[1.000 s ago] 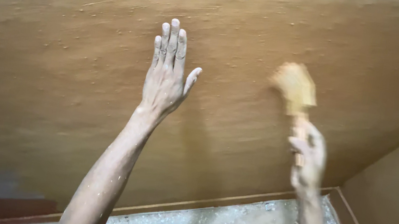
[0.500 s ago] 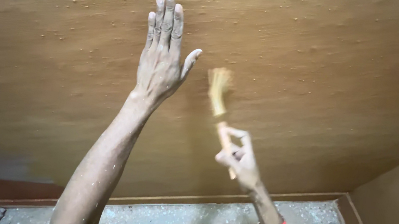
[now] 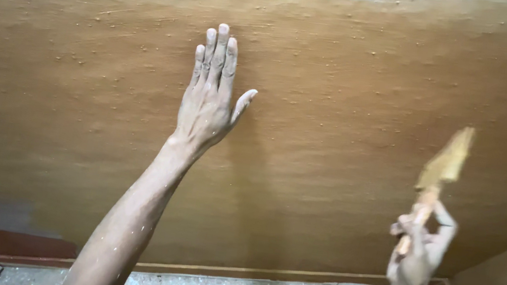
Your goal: The person uses a paintbrush to apply brown paint to a wall, covering a previously lighter surface. The person works along the corner and lower sections of the wall, using the left hand to steady the surface while painting with the right hand.
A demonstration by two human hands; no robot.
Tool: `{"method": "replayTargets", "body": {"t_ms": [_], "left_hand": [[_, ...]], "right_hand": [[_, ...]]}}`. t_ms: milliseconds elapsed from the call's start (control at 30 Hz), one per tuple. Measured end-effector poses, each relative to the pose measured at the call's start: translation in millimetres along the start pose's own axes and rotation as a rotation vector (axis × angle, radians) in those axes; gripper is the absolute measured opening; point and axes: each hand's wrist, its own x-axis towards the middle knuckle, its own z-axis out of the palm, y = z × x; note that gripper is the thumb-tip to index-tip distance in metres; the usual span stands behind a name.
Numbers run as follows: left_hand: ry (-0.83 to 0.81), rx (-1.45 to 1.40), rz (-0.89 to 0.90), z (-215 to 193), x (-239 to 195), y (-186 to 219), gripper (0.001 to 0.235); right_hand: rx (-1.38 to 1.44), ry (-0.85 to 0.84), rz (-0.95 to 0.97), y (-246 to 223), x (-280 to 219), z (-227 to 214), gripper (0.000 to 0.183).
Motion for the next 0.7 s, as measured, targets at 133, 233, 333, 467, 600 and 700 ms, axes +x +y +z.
{"method": "replayTargets", "body": {"t_ms": [133,233,333,467,600,700], "left_hand": [[0.012,-0.016,0.020,3,3,-8,0.096],[0.017,-0.037,0.040,-5,3,-19,0.096],[0.022,-0.061,0.057,-21,-1,-38,0.097],[0.043,-0.071,0.065,-53,-17,-78,0.099],[0.058,-0.070,0.079,-87,-34,-123,0.101],[0.070,-0.071,0.079,-105,-40,-156,0.101]], "right_hand": [[0.108,0.042,-0.020,1,15,16,0.057],[0.060,-0.031,0.033,4,16,56,0.058],[-0.206,-0.110,0.095,15,-15,113,0.061],[-0.165,-0.411,0.215,28,-75,205,0.066],[-0.174,-0.731,0.475,35,-135,279,0.066],[-0.179,-0.808,0.515,40,-147,311,0.071]]}}
